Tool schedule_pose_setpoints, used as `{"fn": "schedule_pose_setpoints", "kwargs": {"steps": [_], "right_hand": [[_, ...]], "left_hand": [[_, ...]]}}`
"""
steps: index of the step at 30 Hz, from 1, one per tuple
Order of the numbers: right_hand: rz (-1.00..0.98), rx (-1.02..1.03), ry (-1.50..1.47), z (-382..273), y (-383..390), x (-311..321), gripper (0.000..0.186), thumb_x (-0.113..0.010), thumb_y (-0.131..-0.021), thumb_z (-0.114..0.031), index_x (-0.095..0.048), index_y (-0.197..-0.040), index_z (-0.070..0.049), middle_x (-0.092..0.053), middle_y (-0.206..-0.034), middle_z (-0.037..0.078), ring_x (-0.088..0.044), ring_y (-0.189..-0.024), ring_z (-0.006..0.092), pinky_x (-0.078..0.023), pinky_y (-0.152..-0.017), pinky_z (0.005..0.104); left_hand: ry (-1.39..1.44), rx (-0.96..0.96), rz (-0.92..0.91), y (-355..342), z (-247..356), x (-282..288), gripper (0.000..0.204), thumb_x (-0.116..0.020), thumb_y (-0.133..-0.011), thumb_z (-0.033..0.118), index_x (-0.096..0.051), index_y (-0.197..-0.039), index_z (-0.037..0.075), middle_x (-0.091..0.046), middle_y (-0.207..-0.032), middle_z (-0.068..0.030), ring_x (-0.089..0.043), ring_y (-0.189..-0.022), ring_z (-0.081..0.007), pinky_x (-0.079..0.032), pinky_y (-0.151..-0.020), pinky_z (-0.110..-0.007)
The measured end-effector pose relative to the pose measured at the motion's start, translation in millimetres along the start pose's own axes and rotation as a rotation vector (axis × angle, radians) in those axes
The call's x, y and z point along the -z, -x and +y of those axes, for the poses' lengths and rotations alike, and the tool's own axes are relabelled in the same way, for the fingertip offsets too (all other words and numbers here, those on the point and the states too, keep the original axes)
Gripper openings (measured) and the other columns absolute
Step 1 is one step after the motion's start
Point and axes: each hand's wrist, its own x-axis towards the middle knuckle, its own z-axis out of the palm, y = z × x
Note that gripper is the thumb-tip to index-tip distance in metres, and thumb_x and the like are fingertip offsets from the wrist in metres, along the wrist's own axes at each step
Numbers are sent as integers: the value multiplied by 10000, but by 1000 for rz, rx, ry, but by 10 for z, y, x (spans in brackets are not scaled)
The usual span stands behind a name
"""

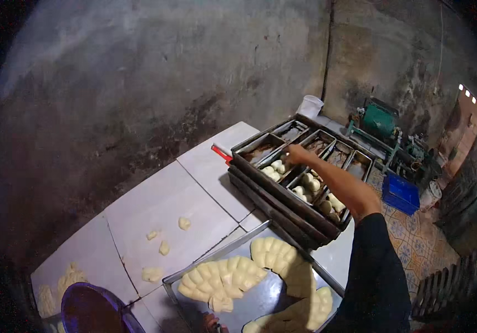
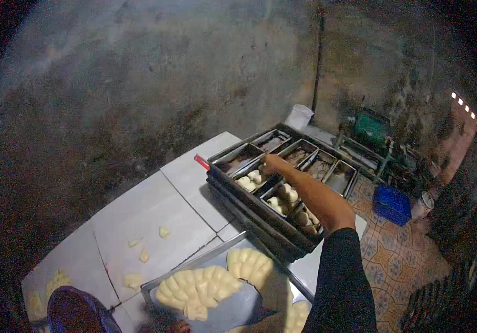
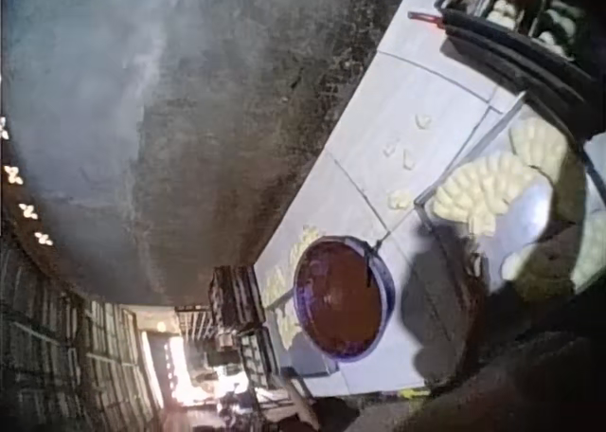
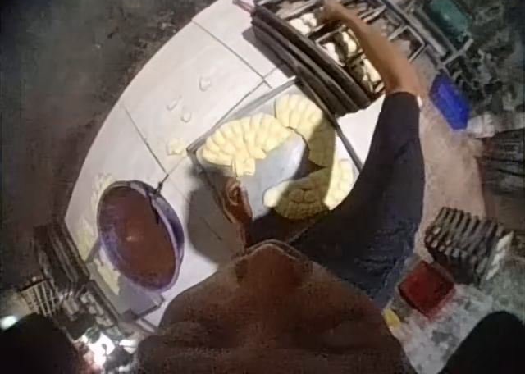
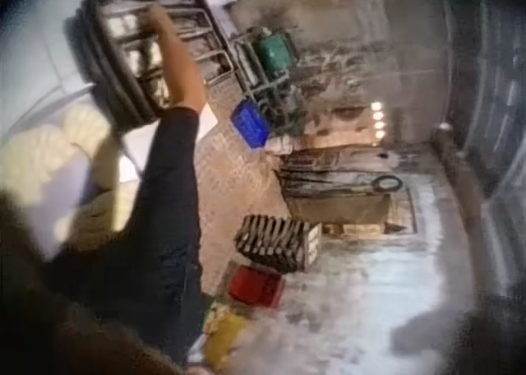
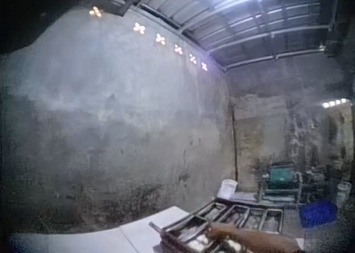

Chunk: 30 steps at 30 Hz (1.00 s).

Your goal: The person takes dough pieces from a tray, adds chocolate filling from a bowl, shapes the dough around the filling by hand, and places the filled rolls into baking tins.

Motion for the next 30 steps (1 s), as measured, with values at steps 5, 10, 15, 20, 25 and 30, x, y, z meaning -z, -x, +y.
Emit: {"fn": "schedule_pose_setpoints", "kwargs": {"steps": [5,10,15,20,25,30], "right_hand": [[578,48,355,-534,380,-243,211,-624,-736,-141,-695,-903,-34,-635,-997,196,-628,-853,387,-508,-789,485],[131,-156,471,-781,671,135,204,-597,-754,-97,-679,-922,-15,-663,-931,182,-628,-846,379,-497,-773,495],[82,315,-432,-1937,1923,249,298,-551,-862,-20,-603,-1155,-11,-648,-1052,145,-627,-917,244,-489,-837,335],[-574,837,-624,-2799,3289,-900,345,-626,-868,-175,-598,-1184,-40,-619,-1112,165,-579,-1028,339,-468,-888,399],[-359,1043,-346,-3082,3824,-1934,306,-606,-866,-130,-584,-1155,-35,-591,-1019,153,-543,-1001,345,-460,-868,422],[-485,786,-623,-3268,3863,-1684,163,-595,-851,-83,-515,-961,8,-504,-874,198,-543,-834,338,-443,-743,416]], "left_hand": [[-45,78,124,345,-357,300,683,-692,-777,43,-336,-1359,16,-496,-1277,-135,-515,-1163,-283,-447,-963,-391],[-78,1,210,913,-1006,705,570,-660,-816,39,-415,-1329,-3,-526,-1261,-138,-534,-1154,-280,-446,-969,-386],[56,188,360,827,168,544,260,-554,-878,11,-579,-1136,-16,-619,-1041,-100,-603,-1003,-209,-463,-912,-327],[288,-43,366,993,4,366,271,-566,-871,-25,-572,-1141,-3,-615,-1061,-57,-596,-993,-172,-461,-895,-301],[42,-124,229,1303,42,420,200,-599,-867,-21,-613,-1058,36,-625,-1109,-90,-608,-993,-161,-487,-845,-291],[-14,-203,203,1614,-125,347,165,-590,-880,-13,-623,-1036,27,-631,-1113,-101,-619,-990,-172,-509,-802,-286]]}}
